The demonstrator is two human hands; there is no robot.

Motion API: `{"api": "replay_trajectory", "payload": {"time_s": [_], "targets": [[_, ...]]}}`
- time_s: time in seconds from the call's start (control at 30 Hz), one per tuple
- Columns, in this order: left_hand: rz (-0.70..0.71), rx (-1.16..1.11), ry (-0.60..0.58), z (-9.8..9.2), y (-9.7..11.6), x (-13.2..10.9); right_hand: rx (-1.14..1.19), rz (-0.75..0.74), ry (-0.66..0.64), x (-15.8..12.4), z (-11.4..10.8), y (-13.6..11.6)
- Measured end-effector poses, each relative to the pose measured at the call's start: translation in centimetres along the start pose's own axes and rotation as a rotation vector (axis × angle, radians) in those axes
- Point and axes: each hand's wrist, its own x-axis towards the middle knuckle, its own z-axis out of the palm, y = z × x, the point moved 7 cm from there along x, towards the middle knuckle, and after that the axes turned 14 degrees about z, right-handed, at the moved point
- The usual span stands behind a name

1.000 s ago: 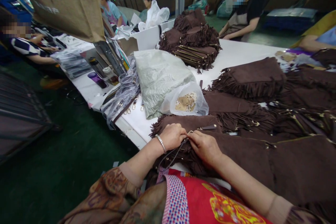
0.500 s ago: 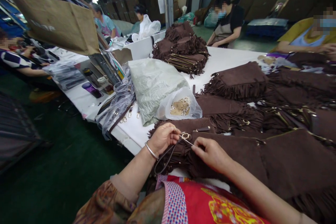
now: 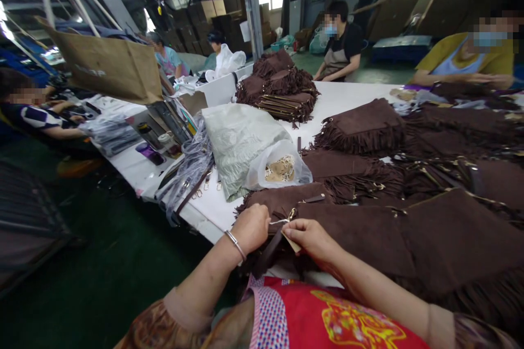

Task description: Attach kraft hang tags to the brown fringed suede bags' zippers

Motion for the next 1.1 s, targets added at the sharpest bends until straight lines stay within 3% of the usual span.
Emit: {"api": "replay_trajectory", "payload": {"time_s": [0.13, 0.27, 0.4, 0.5, 0.63, 0.77, 0.9, 1.1], "targets": [[-0.005, -0.121, -0.002, 0.7, 0.1, -1.0, 0.024, 0.041, -0.02, 0.0, 0.8, 1.2], [0.03, -0.035, 0.09, 1.3, 0.0, -0.8, -0.007, 0.035, -0.008, -0.1, 0.8, 1.4], [0.068, 0.046, 0.063, 2.5, 0.3, 0.2, -0.027, 0.015, 0.01, 0.0, 0.8, 1.2], [0.038, 0.04, 0.089, 2.3, 0.3, 0.5, -0.028, 0.016, 0.028, -0.1, 0.6, 1.1], [-0.015, -0.28, 0.111, 1.8, 0.1, 0.0, 0.0, 0.013, 0.046, -0.2, 0.1, 1.0], [-0.144, -0.717, 0.064, 2.7, 0.3, -0.7, 0.108, 0.026, 0.004, 0.0, 0.2, 1.0], [-0.223, -0.817, 0.089, 3.7, 0.8, -1.3, 0.215, 0.061, -0.027, 0.2, 0.2, 1.3], [-0.265, -0.938, 0.187, 4.1, 0.7, -1.5, 0.214, 0.079, 0.026, -0.1, -0.4, 1.4]]}}
